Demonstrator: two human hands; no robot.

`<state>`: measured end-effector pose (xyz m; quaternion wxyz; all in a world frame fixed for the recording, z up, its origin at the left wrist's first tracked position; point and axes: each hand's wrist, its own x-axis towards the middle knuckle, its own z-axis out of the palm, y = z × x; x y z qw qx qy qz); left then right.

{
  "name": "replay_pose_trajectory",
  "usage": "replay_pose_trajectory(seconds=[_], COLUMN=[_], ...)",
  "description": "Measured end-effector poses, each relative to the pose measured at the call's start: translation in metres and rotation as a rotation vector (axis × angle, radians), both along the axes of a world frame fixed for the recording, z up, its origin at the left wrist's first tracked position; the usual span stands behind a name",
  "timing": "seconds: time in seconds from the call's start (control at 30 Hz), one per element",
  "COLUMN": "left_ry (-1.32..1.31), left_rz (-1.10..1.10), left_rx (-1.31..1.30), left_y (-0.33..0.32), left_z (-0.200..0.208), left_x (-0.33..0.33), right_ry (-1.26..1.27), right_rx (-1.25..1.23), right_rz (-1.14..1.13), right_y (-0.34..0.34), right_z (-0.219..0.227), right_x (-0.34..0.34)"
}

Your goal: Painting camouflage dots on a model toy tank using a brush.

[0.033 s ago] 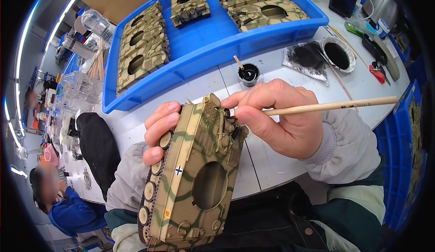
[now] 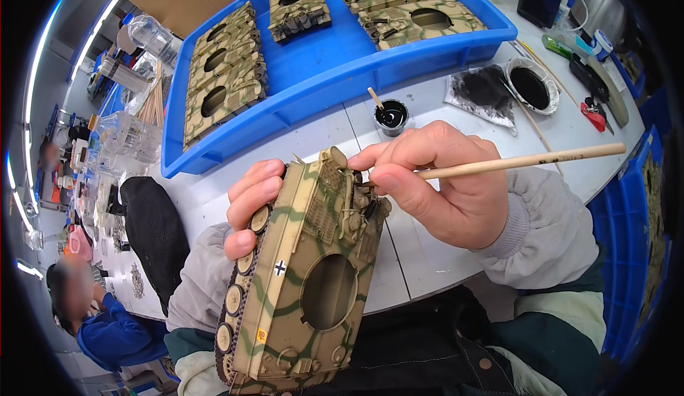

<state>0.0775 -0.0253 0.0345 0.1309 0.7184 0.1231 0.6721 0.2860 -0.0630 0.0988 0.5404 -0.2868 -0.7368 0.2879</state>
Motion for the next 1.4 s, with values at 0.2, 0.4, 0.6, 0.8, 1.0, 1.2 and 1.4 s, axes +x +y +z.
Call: replay_pose_trajectory(seconds=[0.2,0.4,0.6,0.8,1.0,1.2,1.4], left_ry=[-0.17,-0.325,-0.333,-0.337,-0.317,-0.313,-0.301], left_rz=[-0.633,-0.933,-1.099,-1.139,-1.152,-1.173,-1.183], left_rx=[-0.639,-1.104,-1.066,-1.032,-1.031,-1.036,-1.041], left_y=[-0.001,0.006,0.019,0.023,0.027,0.034,0.035], left_z=[0.012,0.03,0.016,0.009,0.011,0.005,0.005], left_x=[-0.033,-0.047,-0.039,-0.043,-0.047,-0.047,-0.048], right_ry=[0.317,0.28,0.346,0.222,0.146,0.27,0.321], right_rx=[-0.031,0.01,0.045,0.064,0.038,0.048,0.037], right_rz=[-0.035,-0.008,-0.055,0.004,0.036,-0.063,-0.048], right_y=[0.002,0.001,0.002,0.003,0.0,0.003,0.003], right_z=[-0.011,-0.005,-0.007,-0.004,0.001,-0.007,-0.006], right_x=[-0.007,-0.004,-0.009,-0.004,0.001,-0.009,-0.01])
